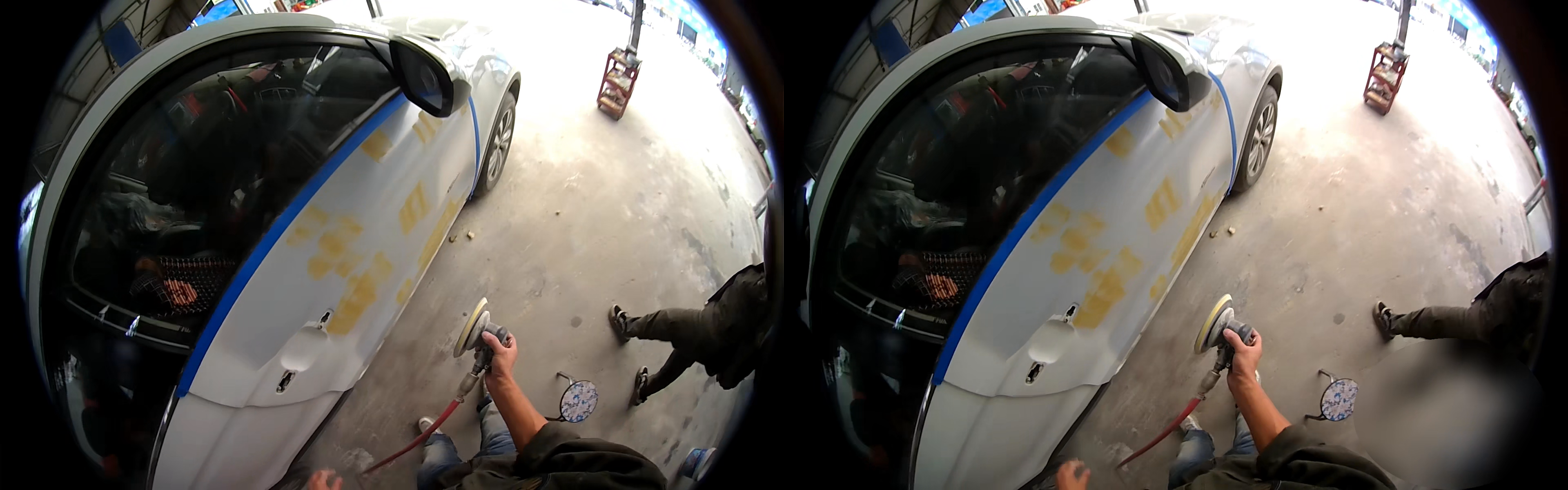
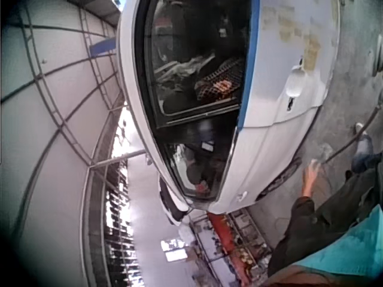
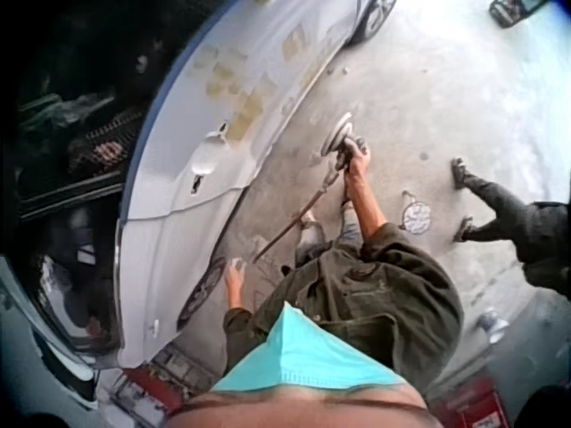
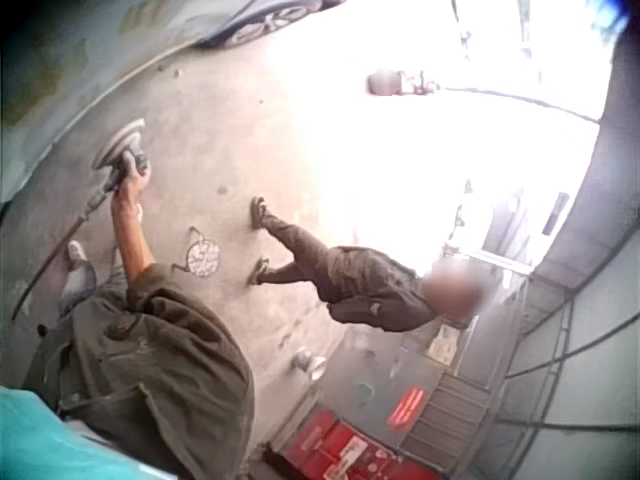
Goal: The person uses a rotary polisher to buff the exterior paint of a white car. They work on the rear quarter panel, the hood, and the front door, moving the tool in circular motions over taped-off areas.
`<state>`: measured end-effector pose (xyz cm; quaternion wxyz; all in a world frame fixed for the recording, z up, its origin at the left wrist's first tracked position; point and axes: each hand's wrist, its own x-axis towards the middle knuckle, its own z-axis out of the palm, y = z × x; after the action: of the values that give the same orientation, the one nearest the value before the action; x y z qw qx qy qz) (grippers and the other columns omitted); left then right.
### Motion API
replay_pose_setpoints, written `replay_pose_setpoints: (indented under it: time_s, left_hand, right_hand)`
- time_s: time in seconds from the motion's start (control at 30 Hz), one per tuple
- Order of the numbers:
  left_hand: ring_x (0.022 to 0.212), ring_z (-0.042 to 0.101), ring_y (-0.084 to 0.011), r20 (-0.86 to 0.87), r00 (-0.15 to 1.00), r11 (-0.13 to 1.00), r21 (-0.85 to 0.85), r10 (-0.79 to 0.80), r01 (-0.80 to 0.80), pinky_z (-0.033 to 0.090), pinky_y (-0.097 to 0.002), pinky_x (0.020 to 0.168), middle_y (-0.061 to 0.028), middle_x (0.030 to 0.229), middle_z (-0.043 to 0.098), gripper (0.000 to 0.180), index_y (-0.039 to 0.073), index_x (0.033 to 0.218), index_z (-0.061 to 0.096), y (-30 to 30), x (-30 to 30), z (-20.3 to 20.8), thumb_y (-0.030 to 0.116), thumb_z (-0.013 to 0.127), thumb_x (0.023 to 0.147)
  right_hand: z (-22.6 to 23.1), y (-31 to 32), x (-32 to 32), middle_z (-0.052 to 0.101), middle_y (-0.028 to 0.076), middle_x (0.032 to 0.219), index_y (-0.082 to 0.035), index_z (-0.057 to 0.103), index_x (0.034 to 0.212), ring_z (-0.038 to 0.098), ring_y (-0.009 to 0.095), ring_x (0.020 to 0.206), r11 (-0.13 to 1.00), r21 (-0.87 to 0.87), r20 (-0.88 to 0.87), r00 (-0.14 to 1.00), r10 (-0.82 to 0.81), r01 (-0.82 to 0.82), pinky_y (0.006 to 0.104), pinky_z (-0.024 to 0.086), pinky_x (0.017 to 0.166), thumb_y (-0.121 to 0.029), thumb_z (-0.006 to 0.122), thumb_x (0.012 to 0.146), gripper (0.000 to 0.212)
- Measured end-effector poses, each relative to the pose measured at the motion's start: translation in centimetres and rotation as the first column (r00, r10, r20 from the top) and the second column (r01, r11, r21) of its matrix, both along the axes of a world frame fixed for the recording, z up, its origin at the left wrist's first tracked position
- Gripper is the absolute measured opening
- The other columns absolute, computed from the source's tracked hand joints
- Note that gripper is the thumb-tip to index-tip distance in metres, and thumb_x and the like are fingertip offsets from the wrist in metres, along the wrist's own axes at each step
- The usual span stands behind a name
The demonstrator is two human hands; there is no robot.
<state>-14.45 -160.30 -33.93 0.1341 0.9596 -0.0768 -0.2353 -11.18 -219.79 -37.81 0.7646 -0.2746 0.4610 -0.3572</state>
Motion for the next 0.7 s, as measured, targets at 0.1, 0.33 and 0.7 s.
replay_pose_setpoints:
  time_s: [0.1, 0.33, 0.7]
  left_hand:
    - [0.107, 0.062, -0.0441, 0.389, 0.878, 0.957, 0.037, -0.280, 0.289, 0.050, -0.0516, 0.093, -0.0211, 0.119, 0.066, 0.028, 0.003, 0.108, 0.068, -17.7, 11.2, 13.7, 0.012, 0.075, 0.083]
    - [0.137, 0.052, -0.0406, 0.583, 0.299, 0.634, 0.539, -0.756, 0.554, 0.042, -0.0482, 0.113, -0.0192, 0.151, 0.052, 0.050, 0.003, 0.137, 0.061, -33.5, 33.9, 26.7, 0.006, 0.069, 0.087]
    - [0.157, 0.023, -0.0332, 0.325, 0.091, 0.321, 0.780, -0.941, 0.538, 0.015, -0.0473, 0.129, -0.0182, 0.168, 0.026, 0.068, 0.004, 0.157, 0.039, -48.1, 45.6, 25.1, 0.032, 0.057, 0.098]
  right_hand:
    - [-2.3, -2.6, 0.2, 0.063, 0.006, 0.103, -0.005, 0.053, 0.124, 0.063, 0.017, 0.084, 0.996, -0.090, -0.168, 0.986, 0.008, -0.024, 0.0320, 0.056, 0.074, -0.010, 0.089, 0.074, 0.061]
    - [-8.7, -9.5, 5.0, 0.057, 0.003, 0.105, -0.004, 0.054, 0.124, 0.059, 0.014, 0.094, 0.971, -0.218, -0.214, 0.966, -0.145, 0.097, 0.0289, 0.051, 0.084, -0.010, 0.092, 0.071, 0.065]
    - [-3.1, -23.9, 13.1, 0.061, 0.006, 0.111, -0.001, 0.053, 0.128, 0.061, 0.015, 0.096, 0.892, -0.266, 0.082, 0.930, -0.358, 0.366, 0.0292, 0.054, 0.084, -0.010, 0.088, 0.078, 0.061]
